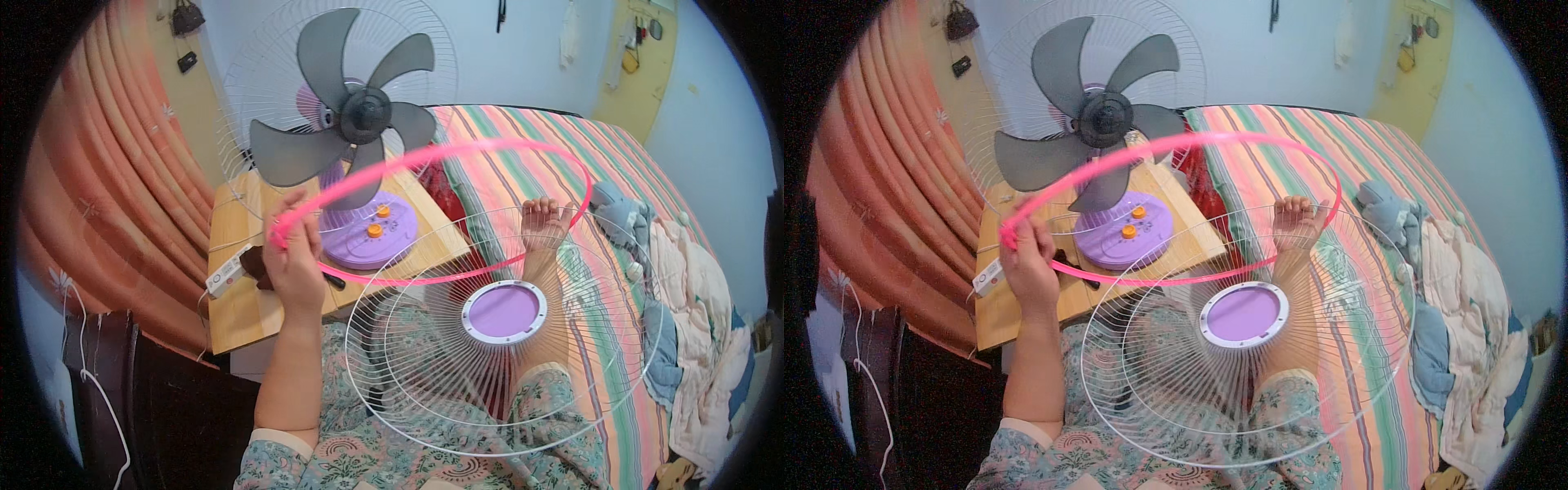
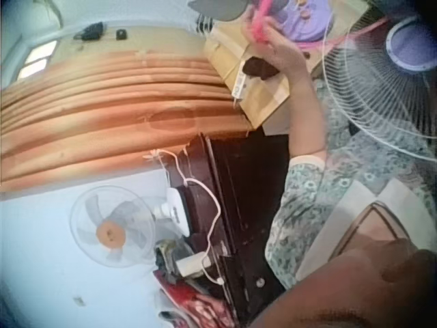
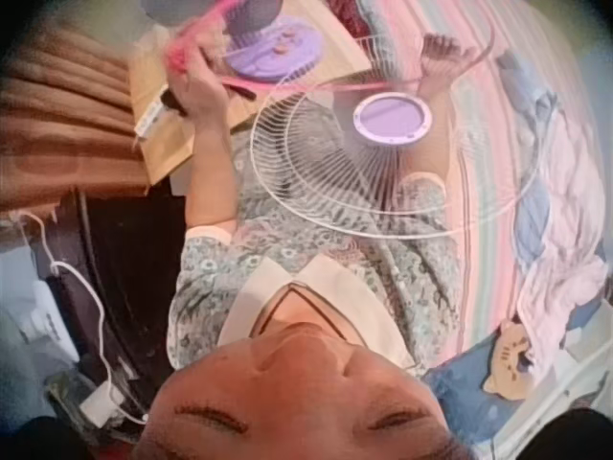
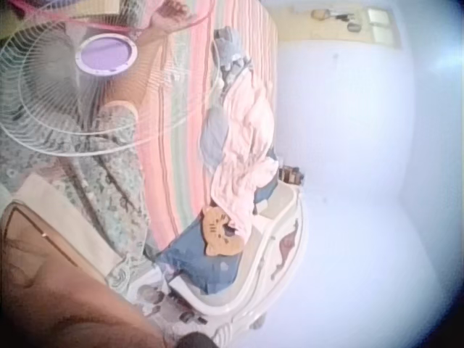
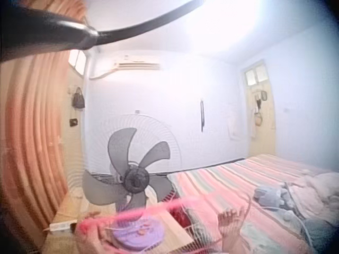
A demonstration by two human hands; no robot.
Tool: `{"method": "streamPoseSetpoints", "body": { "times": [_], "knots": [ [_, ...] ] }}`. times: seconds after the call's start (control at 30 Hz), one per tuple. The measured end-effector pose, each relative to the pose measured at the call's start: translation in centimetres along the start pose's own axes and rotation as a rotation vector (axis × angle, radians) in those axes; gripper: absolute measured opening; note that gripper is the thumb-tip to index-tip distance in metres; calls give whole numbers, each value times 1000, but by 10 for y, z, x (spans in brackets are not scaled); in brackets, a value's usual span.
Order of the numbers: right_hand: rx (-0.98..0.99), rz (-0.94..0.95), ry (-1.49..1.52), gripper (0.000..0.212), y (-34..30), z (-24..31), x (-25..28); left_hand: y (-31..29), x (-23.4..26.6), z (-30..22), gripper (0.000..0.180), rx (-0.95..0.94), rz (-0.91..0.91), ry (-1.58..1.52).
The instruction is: The person retrieves a screwdriver from a drawer and proceeds to disassemble a purple table fan. They use the screwdriver to loosen screws on the front grille, remove the grille, detach the fan blades, and finally remove the rear grille, leaving the fan components separated on the table.
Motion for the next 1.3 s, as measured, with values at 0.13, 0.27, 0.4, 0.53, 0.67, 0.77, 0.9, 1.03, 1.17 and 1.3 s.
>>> {"method": "streamPoseSetpoints", "body": {
  "times": [0.13, 0.27, 0.4, 0.53, 0.67, 0.77, 0.9, 1.03, 1.17, 1.3],
  "knots": [
    [159, -252, -22, 53, -17, 35, 15, -4, -9, 2, 26, 52, 34, -22],
    [245, -379, -16, 52, -23, 56, 25, -23, -4, 32, 31, 178, 178, 102],
    [293, -446, 9, 52, -13, 66, 31, -44, 6, 66, 37, 587, 407, 274],
    [299, -481, 18, 53, 8, 74, 37, -57, 1, 66, 38, 896, 484, 12],
    [262, -459, -85, 39, 46, 99, 50, -61, -12, 72, 48, 1072, 630, -149],
    [226, -463, -151, 48, 62, 103, 68, -67, -18, 76, 50, 1147, 638, -326],
    [187, -499, -212, 45, 54, 89, 75, -64, -34, 84, 50, 1128, 500, -281],
    [119, -570, -319, 43, 19, 89, 72, -65, -68, 86, 54, 1034, 561, -181],
    [-23, -663, -438, 42, -16, 84, 77, -73, -92, 98, 54, 962, 521, -183],
    [-229, -895, -583, 43, -54, 96, 85, -69, -95, 120, 51, 960, 474, -203]
  ]
}}
Point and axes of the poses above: each hand's wrist, its own y-axis towards the middle knuckle, its own x-axis out of the back of the hand, z = x × y, the point moved 3 cm from there along y, towards the middle knuckle, and after that the axes turned 5 degrees about -z, right-handed, at the moved point
